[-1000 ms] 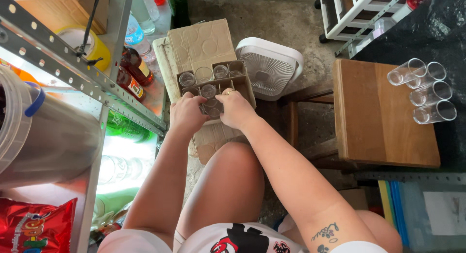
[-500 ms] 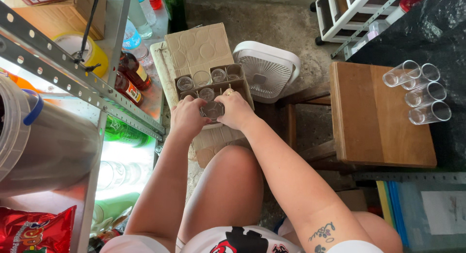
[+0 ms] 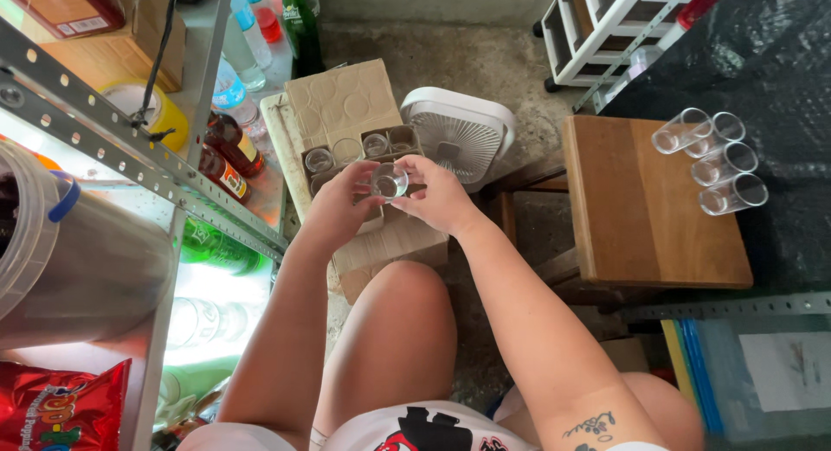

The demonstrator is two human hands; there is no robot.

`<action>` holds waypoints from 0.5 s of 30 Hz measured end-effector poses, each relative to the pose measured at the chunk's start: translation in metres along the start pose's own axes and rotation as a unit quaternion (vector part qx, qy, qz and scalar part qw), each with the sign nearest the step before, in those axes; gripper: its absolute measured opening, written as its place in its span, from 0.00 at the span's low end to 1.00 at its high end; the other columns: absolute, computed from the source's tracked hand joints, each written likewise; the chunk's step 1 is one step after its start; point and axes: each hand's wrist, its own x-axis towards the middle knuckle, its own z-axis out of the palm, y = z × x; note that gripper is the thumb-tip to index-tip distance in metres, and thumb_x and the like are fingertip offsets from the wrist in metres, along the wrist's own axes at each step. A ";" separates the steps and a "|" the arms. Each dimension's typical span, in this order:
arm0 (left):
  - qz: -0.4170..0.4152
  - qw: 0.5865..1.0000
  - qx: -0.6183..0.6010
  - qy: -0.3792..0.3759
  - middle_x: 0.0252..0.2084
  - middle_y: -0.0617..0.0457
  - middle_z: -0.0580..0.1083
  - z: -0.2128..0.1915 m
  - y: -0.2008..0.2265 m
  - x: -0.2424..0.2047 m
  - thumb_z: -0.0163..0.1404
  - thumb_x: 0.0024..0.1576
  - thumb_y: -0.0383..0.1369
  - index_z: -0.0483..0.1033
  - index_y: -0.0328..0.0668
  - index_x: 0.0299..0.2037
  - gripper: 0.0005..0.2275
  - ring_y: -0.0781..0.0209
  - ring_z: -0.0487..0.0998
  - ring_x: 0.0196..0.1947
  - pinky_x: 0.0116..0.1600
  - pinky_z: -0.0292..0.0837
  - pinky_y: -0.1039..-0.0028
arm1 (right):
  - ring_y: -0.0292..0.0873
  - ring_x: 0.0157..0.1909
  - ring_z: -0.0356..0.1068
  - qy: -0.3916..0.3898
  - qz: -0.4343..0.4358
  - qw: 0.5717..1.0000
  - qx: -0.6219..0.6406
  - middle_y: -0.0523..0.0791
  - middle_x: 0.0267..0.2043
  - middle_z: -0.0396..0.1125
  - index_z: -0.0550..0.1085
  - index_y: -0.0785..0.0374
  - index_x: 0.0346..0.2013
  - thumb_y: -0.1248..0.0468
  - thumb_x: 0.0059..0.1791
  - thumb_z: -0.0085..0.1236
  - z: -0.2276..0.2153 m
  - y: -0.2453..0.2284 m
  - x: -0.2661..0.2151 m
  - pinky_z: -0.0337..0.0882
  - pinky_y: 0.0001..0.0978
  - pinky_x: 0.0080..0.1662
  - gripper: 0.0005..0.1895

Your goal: The person opens a cardboard box containing small clear glasses and removes them one by one, placing them on a nearby wooden stool. After emptying the box, the person closes it and places it on a metal shelf.

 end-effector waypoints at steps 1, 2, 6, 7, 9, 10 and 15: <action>0.004 1.000 0.001 0.000 0.62 0.43 0.74 0.002 0.007 -0.001 0.58 0.58 0.32 0.67 0.56 0.65 0.23 0.47 0.77 0.61 0.65 0.71 0.53 | 0.45 0.67 0.68 0.003 -0.002 1.000 0.000 0.48 0.65 0.69 0.67 0.60 0.64 0.66 0.43 0.69 -0.004 0.006 -0.001 0.73 0.35 0.62 0.35; 0.006 1.000 -0.009 -0.008 0.62 0.43 0.74 0.004 0.014 -0.001 0.58 0.58 0.33 0.67 0.57 0.65 0.24 0.49 0.77 0.60 0.66 0.71 0.55 | 0.41 0.64 0.69 0.023 -0.020 1.000 0.005 0.45 0.63 0.70 0.68 0.58 0.63 0.68 0.42 0.70 -0.009 0.012 -0.002 0.74 0.31 0.59 0.35; 0.046 0.998 -0.021 -0.022 0.61 0.41 0.74 0.014 0.044 0.001 0.58 0.58 0.33 0.66 0.56 0.66 0.25 0.49 0.78 0.59 0.66 0.71 0.59 | 0.38 0.59 0.71 0.089 -0.047 0.995 0.011 0.42 0.59 0.72 0.71 0.54 0.60 0.69 0.41 0.71 -0.032 0.017 -0.018 0.76 0.26 0.54 0.33; 0.050 0.998 -0.020 -0.024 0.61 0.41 0.74 0.018 0.050 0.003 0.58 0.58 0.33 0.66 0.56 0.66 0.25 0.49 0.78 0.59 0.66 0.71 0.59 | 0.38 0.59 0.71 0.094 -0.048 0.994 0.011 0.42 0.59 0.72 0.71 0.54 0.60 0.69 0.41 0.71 -0.037 0.019 -0.022 0.76 0.26 0.54 0.33; 0.081 0.996 -0.003 -0.027 0.60 0.40 0.74 0.028 0.062 0.008 0.58 0.59 0.32 0.65 0.55 0.67 0.25 0.47 0.79 0.58 0.65 0.72 0.57 | 0.37 0.57 0.70 0.125 -0.058 0.990 0.026 0.42 0.60 0.71 0.71 0.54 0.61 0.70 0.42 0.71 -0.050 0.024 -0.029 0.74 0.24 0.53 0.34; 0.087 0.996 -0.003 -0.030 0.60 0.40 0.74 0.031 0.073 0.008 0.58 0.59 0.32 0.65 0.55 0.67 0.25 0.47 0.79 0.58 0.65 0.72 0.57 | 0.37 0.57 0.70 0.132 -0.060 0.989 0.025 0.42 0.60 0.71 0.71 0.54 0.61 0.70 0.42 0.71 -0.056 0.026 -0.034 0.74 0.24 0.53 0.34; 0.117 0.991 0.022 -0.056 0.62 0.39 0.73 0.061 0.117 0.022 0.55 0.60 0.33 0.64 0.50 0.68 0.25 0.47 0.77 0.60 0.66 0.72 0.54 | 0.35 0.54 0.72 0.216 -0.075 0.972 0.048 0.40 0.57 0.73 0.72 0.54 0.60 0.67 0.41 0.73 -0.096 0.050 -0.047 0.75 0.22 0.48 0.34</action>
